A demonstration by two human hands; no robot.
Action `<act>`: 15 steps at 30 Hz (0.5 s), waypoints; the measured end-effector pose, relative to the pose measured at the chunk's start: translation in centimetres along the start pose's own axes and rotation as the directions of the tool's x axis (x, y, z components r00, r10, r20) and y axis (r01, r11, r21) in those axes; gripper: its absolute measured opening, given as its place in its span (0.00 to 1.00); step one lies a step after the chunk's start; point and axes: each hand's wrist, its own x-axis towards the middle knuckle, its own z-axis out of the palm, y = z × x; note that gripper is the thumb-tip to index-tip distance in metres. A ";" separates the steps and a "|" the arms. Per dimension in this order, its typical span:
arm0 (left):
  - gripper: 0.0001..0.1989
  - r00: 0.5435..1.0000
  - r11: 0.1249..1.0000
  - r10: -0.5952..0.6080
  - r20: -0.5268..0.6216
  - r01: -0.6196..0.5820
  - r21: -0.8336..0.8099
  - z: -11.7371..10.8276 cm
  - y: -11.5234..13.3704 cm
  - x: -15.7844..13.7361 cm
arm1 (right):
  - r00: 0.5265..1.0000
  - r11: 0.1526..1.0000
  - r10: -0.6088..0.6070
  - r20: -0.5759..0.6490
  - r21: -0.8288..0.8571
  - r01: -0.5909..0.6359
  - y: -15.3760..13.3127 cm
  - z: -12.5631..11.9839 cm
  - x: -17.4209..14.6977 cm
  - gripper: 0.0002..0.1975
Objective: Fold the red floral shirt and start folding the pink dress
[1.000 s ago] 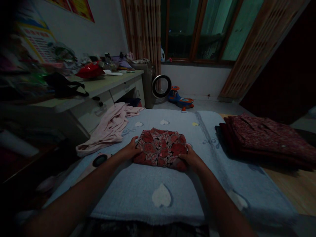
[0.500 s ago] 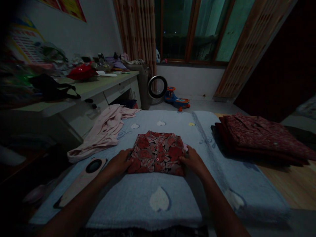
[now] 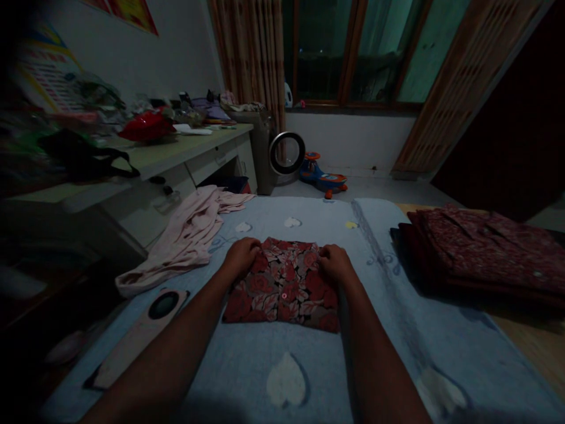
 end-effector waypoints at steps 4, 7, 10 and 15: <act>0.15 0.998 1.000 0.007 0.063 -0.008 0.020 0.4 -0.6 0.2 | 0.999 1.000 0.028 -0.040 0.012 -0.027 0.9 0.9 -0.4 0.08; 0.15 0.996 0.999 -0.028 0.080 0.024 0.043 0.6 -1.1 0.2 | 0.997 0.998 0.026 -0.067 0.058 -0.022 1.2 1.6 -0.8 0.09; 0.13 0.994 0.999 -0.032 0.101 0.035 -0.033 0.8 -1.5 0.2 | 0.992 0.990 -0.010 -0.124 0.140 0.028 1.4 2.0 -1.0 0.08; 0.10 0.999 0.970 -0.038 0.033 0.045 -0.241 1.3 -2.0 0.3 | 0.970 0.942 -0.009 -0.242 0.323 0.089 1.5 2.5 -0.9 0.09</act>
